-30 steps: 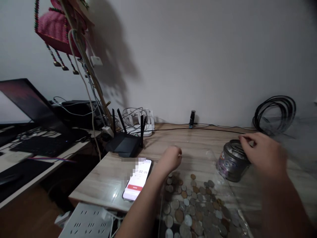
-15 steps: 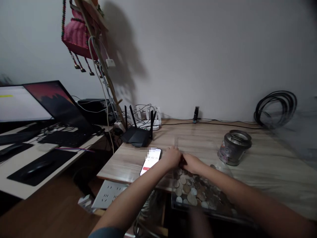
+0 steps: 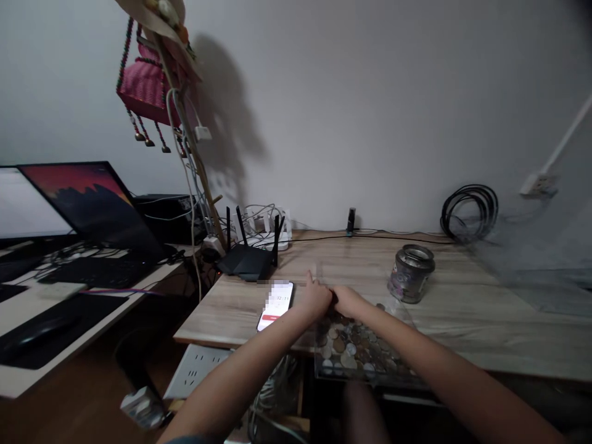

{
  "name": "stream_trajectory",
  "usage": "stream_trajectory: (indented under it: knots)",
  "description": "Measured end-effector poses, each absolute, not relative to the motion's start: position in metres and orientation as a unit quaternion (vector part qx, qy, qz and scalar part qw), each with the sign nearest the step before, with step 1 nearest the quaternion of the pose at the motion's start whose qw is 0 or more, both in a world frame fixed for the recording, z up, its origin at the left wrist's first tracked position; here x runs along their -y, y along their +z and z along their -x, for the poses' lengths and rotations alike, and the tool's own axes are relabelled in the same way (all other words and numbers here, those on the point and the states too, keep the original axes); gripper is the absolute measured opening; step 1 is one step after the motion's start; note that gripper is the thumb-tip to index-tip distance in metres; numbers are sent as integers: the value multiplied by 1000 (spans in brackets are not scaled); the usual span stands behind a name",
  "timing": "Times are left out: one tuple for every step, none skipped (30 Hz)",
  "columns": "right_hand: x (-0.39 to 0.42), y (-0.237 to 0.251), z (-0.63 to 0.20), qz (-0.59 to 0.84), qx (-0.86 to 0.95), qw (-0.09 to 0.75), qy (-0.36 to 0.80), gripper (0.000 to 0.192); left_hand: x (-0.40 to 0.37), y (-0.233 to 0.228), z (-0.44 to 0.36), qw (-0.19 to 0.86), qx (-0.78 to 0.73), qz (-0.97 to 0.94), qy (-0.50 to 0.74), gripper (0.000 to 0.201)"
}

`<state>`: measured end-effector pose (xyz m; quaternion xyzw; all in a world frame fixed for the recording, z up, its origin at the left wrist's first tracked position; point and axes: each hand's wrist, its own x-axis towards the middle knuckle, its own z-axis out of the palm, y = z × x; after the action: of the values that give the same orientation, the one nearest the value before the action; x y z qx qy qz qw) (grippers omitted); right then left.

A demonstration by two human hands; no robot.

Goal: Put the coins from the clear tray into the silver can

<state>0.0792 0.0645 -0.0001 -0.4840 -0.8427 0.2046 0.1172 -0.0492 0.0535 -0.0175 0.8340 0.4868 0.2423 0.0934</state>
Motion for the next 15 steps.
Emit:
stream_trajectory:
  knots:
    - [-66,12,-90,499,835,135,190,17,-53,-15,50,74,-485,-840,234,22]
    - [-69,27,-105,520,822,163,164,16,-51,-12,52,57,-485,-845,217,24]
    - [-73,43,-124,544,807,184,140,18,-50,-8,52,45,-490,-849,194,24]
    - [-77,60,-146,572,777,248,81,19,-49,-4,52,41,-498,-849,172,24]
    - [-82,76,-169,600,745,291,27,19,-48,0,51,46,-510,-845,156,24]
    - [-88,90,-192,642,702,309,-22,19,-47,3,49,61,-522,-837,153,24]
    - [-94,101,-213,679,667,299,-60,18,-46,6,45,88,-530,-827,168,25]
    - [-99,108,-231,702,655,271,-71,17,-46,8,40,127,-532,-813,201,25]
    - [-105,112,-245,717,649,239,-81,16,-46,10,33,174,-529,-794,245,25]
    - [-109,113,-254,722,654,208,-86,16,-47,11,27,229,-521,-771,286,23]
    - [-112,112,-259,720,664,181,-90,16,-47,12,19,290,-512,-741,324,21]
    - [-114,110,-261,719,670,160,-95,16,-48,14,12,353,-503,-704,355,19]
    - [-115,108,-259,721,669,146,-102,16,-48,15,5,418,-494,-660,381,17]
    - [-113,106,-255,724,666,143,-112,17,-49,17,-2,480,-482,-610,406,16]
    - [-109,103,-248,721,664,155,-123,18,-49,20,-8,537,-466,-556,430,15]
